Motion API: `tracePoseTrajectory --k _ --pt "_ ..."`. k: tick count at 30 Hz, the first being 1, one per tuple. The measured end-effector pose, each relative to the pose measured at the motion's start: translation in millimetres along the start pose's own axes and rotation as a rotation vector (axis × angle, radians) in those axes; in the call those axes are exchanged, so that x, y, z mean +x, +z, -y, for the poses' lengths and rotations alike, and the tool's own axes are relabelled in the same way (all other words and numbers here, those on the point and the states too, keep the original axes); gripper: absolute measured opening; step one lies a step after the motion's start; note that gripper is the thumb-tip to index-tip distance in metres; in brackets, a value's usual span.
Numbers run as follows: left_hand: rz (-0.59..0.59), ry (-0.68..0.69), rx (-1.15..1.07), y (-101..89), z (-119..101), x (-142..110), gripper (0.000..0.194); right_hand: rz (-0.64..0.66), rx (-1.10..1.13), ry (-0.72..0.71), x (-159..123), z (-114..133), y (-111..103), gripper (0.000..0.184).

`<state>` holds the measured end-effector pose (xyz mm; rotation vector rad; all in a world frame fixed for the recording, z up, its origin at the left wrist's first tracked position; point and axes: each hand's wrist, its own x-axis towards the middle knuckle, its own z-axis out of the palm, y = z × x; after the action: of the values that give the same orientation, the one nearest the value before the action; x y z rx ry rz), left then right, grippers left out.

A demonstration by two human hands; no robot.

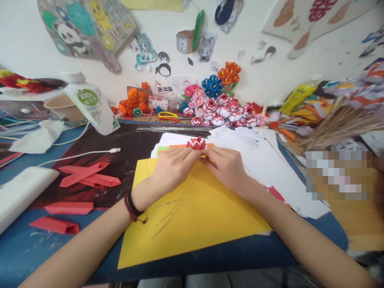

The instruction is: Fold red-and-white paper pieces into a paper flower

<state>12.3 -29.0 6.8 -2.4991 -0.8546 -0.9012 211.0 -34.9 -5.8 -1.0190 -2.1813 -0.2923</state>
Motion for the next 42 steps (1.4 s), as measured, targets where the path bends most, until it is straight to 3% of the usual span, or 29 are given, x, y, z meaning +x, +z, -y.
tracePoseTrajectory --k 7,14,26,30,33,39,42 --pt "-0.011 -0.033 -0.108 0.1 3 2 0.013 -0.041 -0.076 -0.064 -2 0 2 0.016" --pt "0.002 0.135 0.236 -9.2 -7 3 0.012 -0.013 -0.058 -0.033 -3 0 3 0.018" --pt "0.005 0.054 0.211 -5.2 -9 -2 0.017 -0.022 -0.003 0.054 -3 3 2 0.016" --pt "0.017 0.053 0.202 -2.6 -8 -2 0.017 -0.013 -0.057 -0.031 -2 2 0 0.016" --pt "0.027 0.132 0.219 -1.7 -8 -3 0.019 0.012 -0.071 -0.122 -3 1 -1 0.019" --pt "0.048 0.213 0.242 -1.2 -9 -1 0.022 0.034 -0.067 -0.189 -4 -1 2 0.026" --pt "0.117 0.246 0.249 0.0 -9 -1 0.025 0.076 -0.055 -0.199 -4 -3 3 0.026"
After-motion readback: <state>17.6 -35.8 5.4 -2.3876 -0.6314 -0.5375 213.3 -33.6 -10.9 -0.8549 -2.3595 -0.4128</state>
